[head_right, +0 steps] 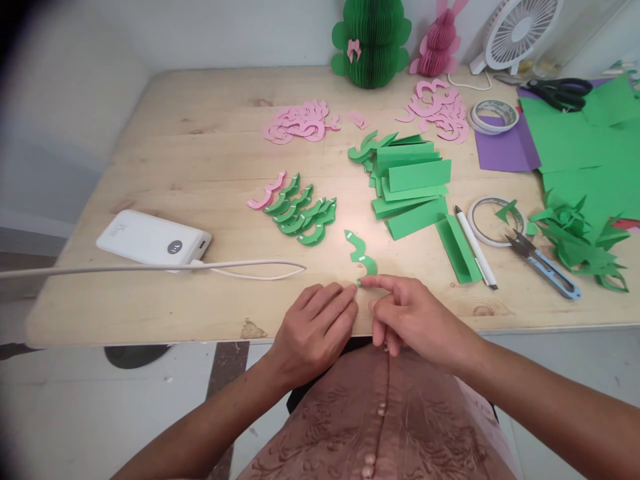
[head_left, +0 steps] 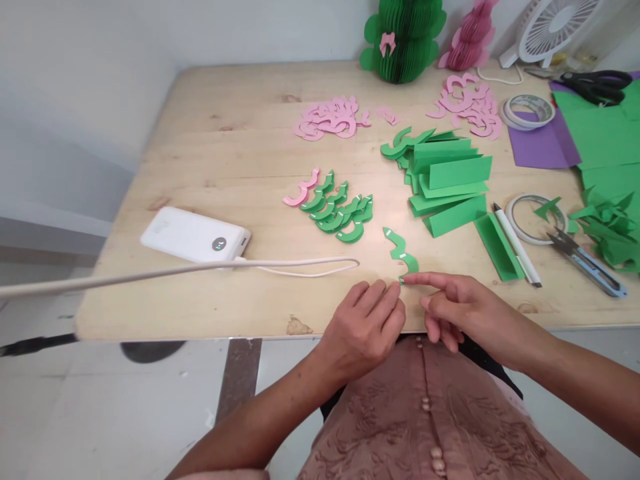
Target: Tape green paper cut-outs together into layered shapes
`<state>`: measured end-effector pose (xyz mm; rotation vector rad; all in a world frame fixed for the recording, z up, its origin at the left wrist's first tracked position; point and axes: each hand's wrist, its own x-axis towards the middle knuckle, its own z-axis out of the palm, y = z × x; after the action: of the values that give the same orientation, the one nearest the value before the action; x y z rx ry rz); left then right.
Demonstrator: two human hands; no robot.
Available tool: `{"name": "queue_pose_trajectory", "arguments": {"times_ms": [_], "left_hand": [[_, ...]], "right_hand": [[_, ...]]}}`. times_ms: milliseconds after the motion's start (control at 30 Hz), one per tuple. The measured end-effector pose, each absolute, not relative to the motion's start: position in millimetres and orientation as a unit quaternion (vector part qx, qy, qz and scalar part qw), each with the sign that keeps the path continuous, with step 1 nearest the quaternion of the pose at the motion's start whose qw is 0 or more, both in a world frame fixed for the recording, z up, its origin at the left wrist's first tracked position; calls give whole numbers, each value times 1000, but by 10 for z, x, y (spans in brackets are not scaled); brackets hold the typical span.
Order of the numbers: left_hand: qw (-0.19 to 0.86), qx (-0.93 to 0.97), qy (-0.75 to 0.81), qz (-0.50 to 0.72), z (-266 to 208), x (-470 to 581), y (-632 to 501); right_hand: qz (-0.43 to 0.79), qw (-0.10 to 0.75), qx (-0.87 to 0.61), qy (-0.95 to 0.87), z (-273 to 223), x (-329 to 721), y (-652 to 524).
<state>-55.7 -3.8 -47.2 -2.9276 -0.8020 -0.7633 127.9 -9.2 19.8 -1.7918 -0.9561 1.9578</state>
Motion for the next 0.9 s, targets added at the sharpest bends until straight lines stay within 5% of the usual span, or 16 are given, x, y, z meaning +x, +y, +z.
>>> {"name": "queue_pose_trajectory", "arguments": {"times_ms": [900], "left_hand": [[2, -933, -259, -251, -473, -548, -42]], "right_hand": [[660, 151, -631, -379, 180, 1208, -110]]}}
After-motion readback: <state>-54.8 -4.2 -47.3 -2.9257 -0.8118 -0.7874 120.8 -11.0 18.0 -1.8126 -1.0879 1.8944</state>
